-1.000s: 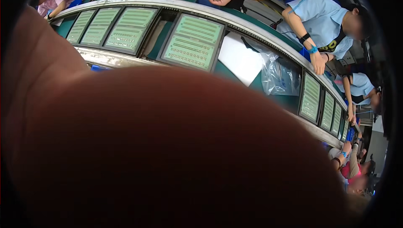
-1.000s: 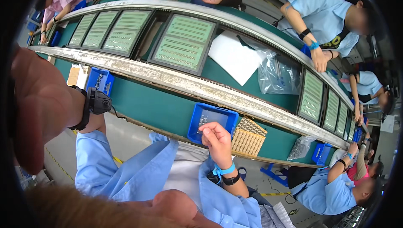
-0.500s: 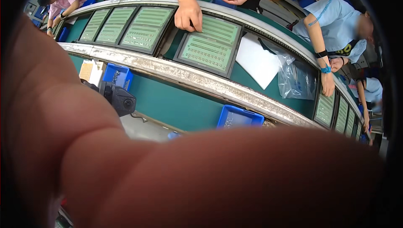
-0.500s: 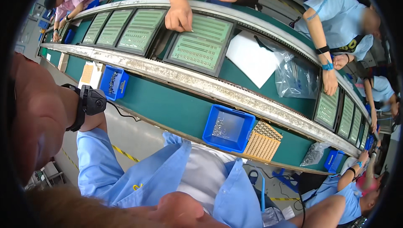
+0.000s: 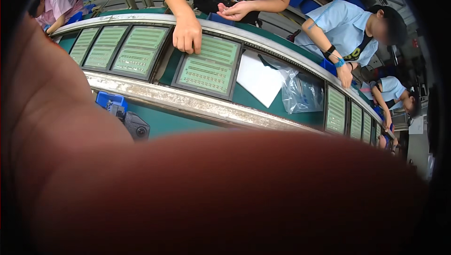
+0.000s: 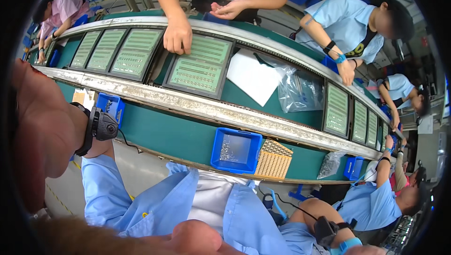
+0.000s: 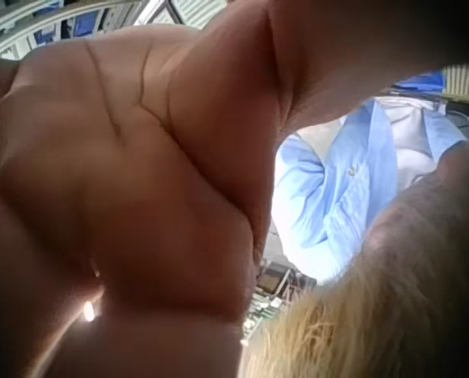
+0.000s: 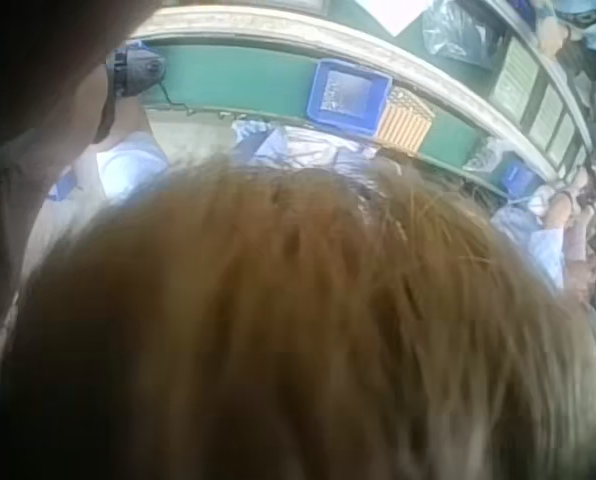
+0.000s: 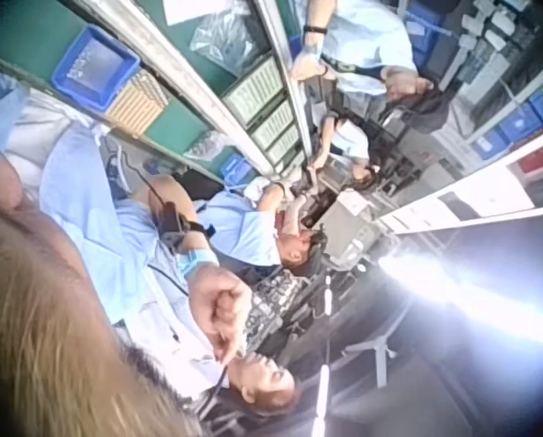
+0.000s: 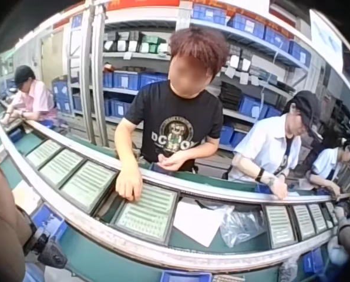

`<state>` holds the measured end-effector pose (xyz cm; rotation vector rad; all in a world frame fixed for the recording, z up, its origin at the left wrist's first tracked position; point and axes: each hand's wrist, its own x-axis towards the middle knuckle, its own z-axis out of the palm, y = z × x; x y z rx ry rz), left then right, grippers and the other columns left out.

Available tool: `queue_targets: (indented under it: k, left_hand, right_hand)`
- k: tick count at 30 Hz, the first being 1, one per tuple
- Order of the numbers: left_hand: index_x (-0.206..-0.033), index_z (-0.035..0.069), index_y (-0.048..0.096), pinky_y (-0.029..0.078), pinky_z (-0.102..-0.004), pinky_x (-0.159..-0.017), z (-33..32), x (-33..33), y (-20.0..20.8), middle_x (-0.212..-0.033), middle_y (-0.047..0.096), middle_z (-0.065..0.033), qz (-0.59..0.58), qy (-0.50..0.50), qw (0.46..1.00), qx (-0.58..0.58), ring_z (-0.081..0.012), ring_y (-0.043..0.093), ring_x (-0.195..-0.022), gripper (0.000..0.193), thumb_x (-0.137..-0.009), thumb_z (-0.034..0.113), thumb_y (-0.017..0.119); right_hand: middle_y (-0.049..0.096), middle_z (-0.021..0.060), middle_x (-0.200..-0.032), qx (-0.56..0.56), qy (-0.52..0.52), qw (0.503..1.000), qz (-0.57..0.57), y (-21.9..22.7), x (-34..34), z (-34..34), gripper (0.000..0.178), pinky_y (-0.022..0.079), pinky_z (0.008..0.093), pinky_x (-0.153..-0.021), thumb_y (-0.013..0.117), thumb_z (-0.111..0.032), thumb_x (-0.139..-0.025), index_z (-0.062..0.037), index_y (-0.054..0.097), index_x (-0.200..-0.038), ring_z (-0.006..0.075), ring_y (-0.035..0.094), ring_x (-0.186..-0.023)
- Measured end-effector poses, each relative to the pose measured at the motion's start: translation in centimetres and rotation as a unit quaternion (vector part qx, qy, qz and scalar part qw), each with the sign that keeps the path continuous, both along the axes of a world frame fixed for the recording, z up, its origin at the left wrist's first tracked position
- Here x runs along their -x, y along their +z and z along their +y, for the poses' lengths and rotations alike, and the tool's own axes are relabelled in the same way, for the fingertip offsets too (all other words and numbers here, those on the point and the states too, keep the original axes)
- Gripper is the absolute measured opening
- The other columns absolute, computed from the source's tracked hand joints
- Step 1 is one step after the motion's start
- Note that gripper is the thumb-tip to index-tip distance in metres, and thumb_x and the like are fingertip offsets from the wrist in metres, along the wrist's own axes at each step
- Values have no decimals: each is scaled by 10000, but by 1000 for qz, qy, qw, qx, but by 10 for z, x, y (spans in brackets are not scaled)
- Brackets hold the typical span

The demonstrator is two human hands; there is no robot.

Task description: Manually assembling small electronic components on an assembly line.

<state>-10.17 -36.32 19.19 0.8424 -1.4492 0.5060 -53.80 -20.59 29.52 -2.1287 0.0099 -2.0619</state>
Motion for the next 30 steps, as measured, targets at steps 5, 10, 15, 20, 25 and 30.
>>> queue_targets:
  k: [5, 10, 15, 20, 25, 30]
  left_hand:
    - [-1385, -141, 461, 543, -526, -952, -5, -19, 9, -1285, 582, -315, -14, 17, 999, -25, -417, 623, -1095, 722, -865, 205, 823]
    - [-1391, -142, 455, 546, -531, -951, -18, -19, 6, -1289, 580, -318, -59, 23, 998, -12, -421, 624, -1097, 724, -868, 201, 819]
    - [-1397, -144, 450, 549, -536, -950, -23, -17, -8, -1293, 579, -321, -98, 22, 995, -11, -426, 624, -1099, 725, -871, 197, 815]
    - [-1402, -146, 444, 553, -542, -948, -11, -17, -5, -1298, 577, -324, -107, 25, 993, -30, -430, 625, -1101, 726, -875, 193, 811]
    - [-1408, -148, 439, 556, -547, -947, -11, -13, 3, -1302, 576, -327, -114, -1, 992, -45, -434, 626, -1103, 728, -878, 189, 808]
    - [-1414, -149, 433, 559, -553, -946, -22, -7, 25, -1307, 574, -330, -110, -7, 994, 24, -438, 626, -1105, 729, -882, 184, 804]
  right_hand:
    - [341, -116, -571, -27, 4, 999, 26, -19, 0, -12, 256, 215, 237, -454, 590, -254, -1022, -87, 762, -1112, 41, 264, -446]
    - [341, -114, -565, -36, 56, 996, 54, -74, 1, -35, 247, 207, 240, -448, 614, -271, -1009, -97, 769, -1091, 48, 267, -439]
    - [340, -113, -559, -55, 103, 989, 89, -122, -4, -48, 239, 199, 243, -441, 638, -287, -996, -106, 776, -1070, 56, 270, -431]
    - [339, -111, -554, -92, 156, 972, 150, -123, -9, -53, 233, 191, 246, -435, 663, -304, -984, -116, 784, -1050, 63, 273, -423]
    - [339, -109, -548, -131, 181, 952, 210, -118, -16, -43, 228, 183, 249, -429, 687, -320, -971, -125, 791, -1029, 71, 276, -416]
    - [338, -108, -543, -87, 186, 937, 283, -113, -21, -56, 225, 177, 251, -423, 706, -333, -960, -133, 797, -1013, 76, 279, -409]
